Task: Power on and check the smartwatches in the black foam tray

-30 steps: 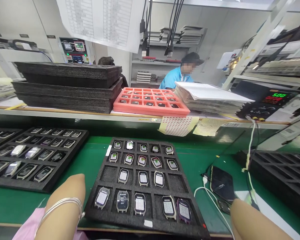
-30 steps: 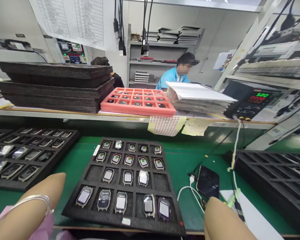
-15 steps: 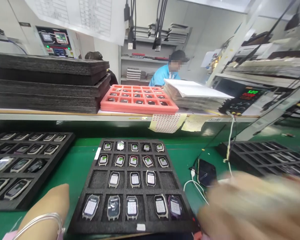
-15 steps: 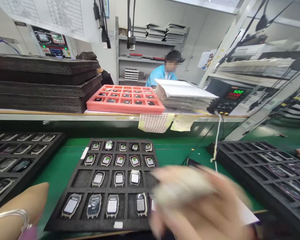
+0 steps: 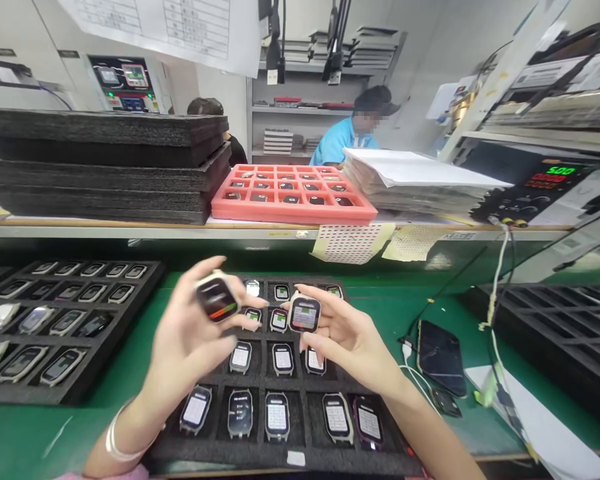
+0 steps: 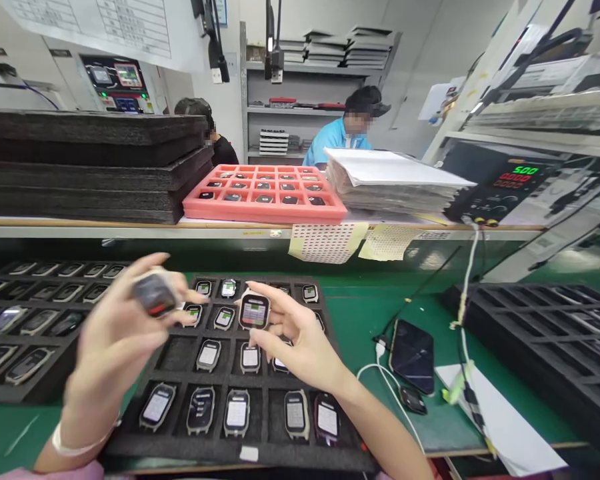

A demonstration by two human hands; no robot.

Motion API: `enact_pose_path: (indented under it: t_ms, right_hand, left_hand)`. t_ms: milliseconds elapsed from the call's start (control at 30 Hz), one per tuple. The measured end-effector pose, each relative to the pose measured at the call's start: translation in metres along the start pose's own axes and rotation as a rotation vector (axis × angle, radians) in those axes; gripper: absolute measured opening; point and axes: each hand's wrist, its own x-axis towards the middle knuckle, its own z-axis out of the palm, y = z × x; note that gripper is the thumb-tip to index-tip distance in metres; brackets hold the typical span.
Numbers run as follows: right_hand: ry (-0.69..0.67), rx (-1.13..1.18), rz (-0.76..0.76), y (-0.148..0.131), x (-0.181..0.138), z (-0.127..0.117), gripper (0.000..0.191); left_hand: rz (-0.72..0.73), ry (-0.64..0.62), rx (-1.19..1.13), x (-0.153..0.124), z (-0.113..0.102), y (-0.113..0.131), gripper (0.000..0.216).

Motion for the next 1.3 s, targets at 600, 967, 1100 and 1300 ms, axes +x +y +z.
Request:
enact_pose_path:
  t_ms: [600,967,1100,1300]
  right_hand:
    - [0.231,-0.045,-0.034,0.007,0.008,0.001,0.02]
    - [0.031,0.091,-0.047,0.007,0.005,-0.005,0.05]
    - [0.095,0.075,-0.046,0.007,0.005,-0.002,0.048]
    - [0.066,0.119,-0.041,0.008,0.006,-0.004,0.045]
  left_hand:
    - [-0.29,-0.223,-0.159,0.019,0.009,-0.048,0.053]
    - [-0.282,-0.194,-0.201,0.024,0.003,-0.049,0.056]
    - [-0.273,-0.208,-0.237,0.022,0.002,-0.047,0.069]
    - [-0.304,-0.163,-0.112,0.021,0.006,-0.046,0.069]
